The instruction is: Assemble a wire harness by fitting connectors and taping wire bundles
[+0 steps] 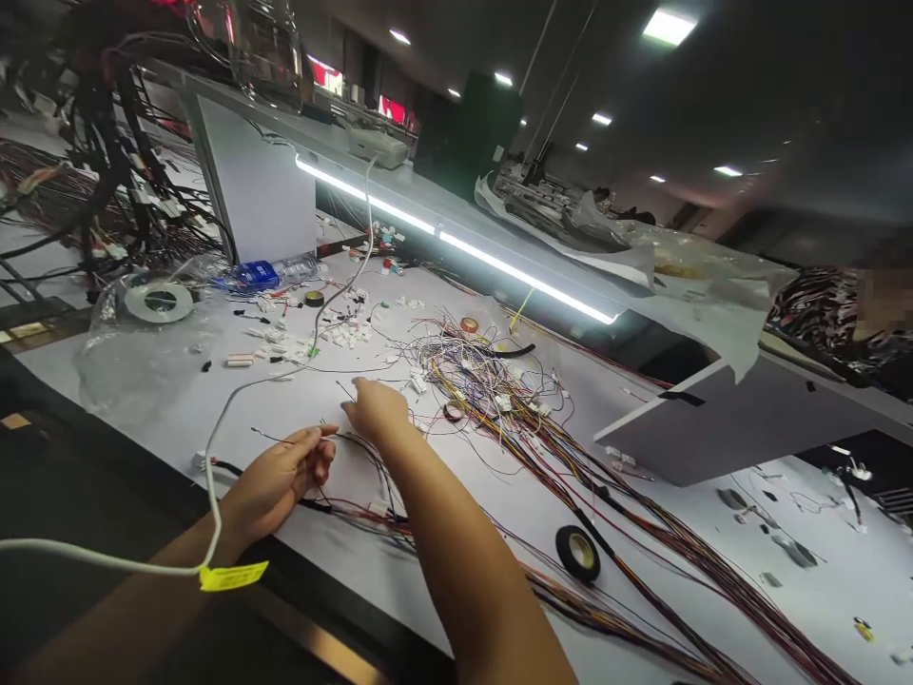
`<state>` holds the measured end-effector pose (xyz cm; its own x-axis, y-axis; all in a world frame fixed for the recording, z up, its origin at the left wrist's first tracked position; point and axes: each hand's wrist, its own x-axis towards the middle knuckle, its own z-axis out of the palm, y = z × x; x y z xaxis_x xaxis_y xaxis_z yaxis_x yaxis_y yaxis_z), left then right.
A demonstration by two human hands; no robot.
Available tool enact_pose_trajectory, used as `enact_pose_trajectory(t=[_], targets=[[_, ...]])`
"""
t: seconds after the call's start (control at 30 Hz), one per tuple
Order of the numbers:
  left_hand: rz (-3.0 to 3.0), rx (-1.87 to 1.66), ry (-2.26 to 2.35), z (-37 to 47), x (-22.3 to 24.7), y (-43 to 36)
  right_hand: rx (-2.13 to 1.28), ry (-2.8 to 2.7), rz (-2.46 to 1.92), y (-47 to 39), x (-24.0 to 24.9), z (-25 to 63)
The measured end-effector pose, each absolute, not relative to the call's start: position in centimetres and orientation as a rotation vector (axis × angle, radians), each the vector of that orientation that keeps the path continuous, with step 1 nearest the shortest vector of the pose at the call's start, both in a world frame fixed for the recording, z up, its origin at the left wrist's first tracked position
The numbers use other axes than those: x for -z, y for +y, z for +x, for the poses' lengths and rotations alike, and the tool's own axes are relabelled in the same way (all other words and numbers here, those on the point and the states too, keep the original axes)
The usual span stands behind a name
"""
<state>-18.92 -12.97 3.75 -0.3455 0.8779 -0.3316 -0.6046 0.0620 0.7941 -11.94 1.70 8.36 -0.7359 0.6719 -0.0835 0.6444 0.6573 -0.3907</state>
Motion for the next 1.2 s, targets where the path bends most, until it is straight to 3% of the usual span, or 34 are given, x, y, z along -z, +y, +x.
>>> enact_pose_trajectory(t=[0.3,0.53,0.63,0.73,0.83,0.93,1.0,1.1,1.2], targets=[[0.554,-1.538,1.131,-18.7,-4.7,-10.6,-1.114,-2.693,-0.558,2.2,-12.1,-10.1],[0.457,-1.604,1.276,-18.8,-5.0,-9.8,-0.853,-2.434,-0.655,0.7,-12.9,-6.8],[0.353,-1.643,1.124,-19.3,-5.1,-9.7,-0.776,-2.501,-0.894,0.4,-11.8,-2.0],[0.310,-1.669,1.034,-19.4,-5.0,-9.8,-0.920,-2.632,-1.124,0.3,-9.6,3.1],[0.314,-1.710,1.022,-19.1,-5.1,-9.9,-1.361,-2.584,-1.198,0.6,-7.3,6.1],[0.282,-1.741,1.147,-18.7,-5.1,-10.0,-1.879,-2.130,-1.188,1.0,-5.1,7.0],[0.272,-1.690,1.346,-18.2,-5.0,-10.3,-1.985,-1.776,-1.159,1.1,-3.8,7.1],[0.602,-1.478,1.652,-16.5,-5.1,-10.9,-1.946,-1.420,-1.153,0.8,-2.0,7.4],[1.240,-1.132,1.666,-13.6,-5.7,-11.1,-1.910,-1.264,-1.112,0.5,-1.2,7.9]])
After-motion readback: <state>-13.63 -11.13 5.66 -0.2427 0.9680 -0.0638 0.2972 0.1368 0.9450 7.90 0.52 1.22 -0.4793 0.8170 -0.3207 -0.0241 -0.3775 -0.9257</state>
